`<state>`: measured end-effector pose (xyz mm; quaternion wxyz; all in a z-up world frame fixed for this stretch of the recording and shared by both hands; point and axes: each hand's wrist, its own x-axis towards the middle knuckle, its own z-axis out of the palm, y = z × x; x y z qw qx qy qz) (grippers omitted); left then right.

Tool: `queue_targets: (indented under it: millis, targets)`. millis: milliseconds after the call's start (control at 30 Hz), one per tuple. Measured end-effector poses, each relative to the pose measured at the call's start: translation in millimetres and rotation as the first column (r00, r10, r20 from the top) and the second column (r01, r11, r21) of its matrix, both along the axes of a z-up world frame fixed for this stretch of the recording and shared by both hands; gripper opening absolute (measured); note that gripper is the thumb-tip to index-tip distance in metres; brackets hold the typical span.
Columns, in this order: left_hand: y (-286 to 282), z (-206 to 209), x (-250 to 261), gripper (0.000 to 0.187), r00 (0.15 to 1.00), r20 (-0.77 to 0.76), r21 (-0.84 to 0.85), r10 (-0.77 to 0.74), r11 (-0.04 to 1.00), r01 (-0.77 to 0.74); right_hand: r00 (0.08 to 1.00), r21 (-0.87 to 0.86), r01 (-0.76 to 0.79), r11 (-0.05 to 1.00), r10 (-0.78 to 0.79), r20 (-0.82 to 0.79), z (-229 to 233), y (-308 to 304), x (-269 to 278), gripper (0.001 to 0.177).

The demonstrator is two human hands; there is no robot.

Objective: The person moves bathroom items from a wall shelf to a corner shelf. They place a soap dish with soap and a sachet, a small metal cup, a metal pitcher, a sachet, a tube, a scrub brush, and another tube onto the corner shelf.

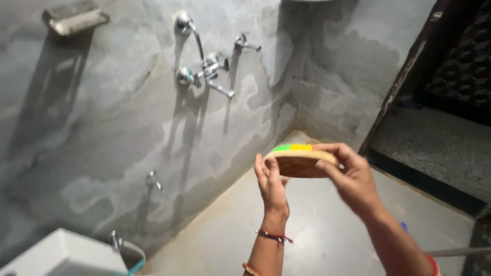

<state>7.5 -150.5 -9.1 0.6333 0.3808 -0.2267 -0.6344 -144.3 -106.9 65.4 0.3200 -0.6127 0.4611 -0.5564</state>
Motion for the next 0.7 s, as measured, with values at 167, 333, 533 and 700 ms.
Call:
queue_targets:
  millis: [167,333,533,700]
  targets:
    - [-50,12,12,0.091,0.652,-0.668,-0.115,-0.359,0.915,0.386,0.947,-0.224,-0.066,0.972,-0.01,-0.321,-9,-37,36,0.036]
    - [-93,31,7,0.101,0.481,-0.709,-0.283,-0.516,0.833,0.476,0.908,-0.182,-0.08,0.98,-0.004,-0.42,-1,-73,30,0.032]
    - [-153,48,-18,0.095,0.512,-0.66,-0.304,-0.55,0.819,0.488,0.923,-0.325,0.024,0.945,-0.146,-0.356,10,-124,12,0.045]
    - [-206,69,-42,0.08,0.477,-0.673,-0.374,-0.566,0.816,0.441,0.913,-0.384,0.062,0.921,-0.208,-0.351,15,-179,-6,0.064]
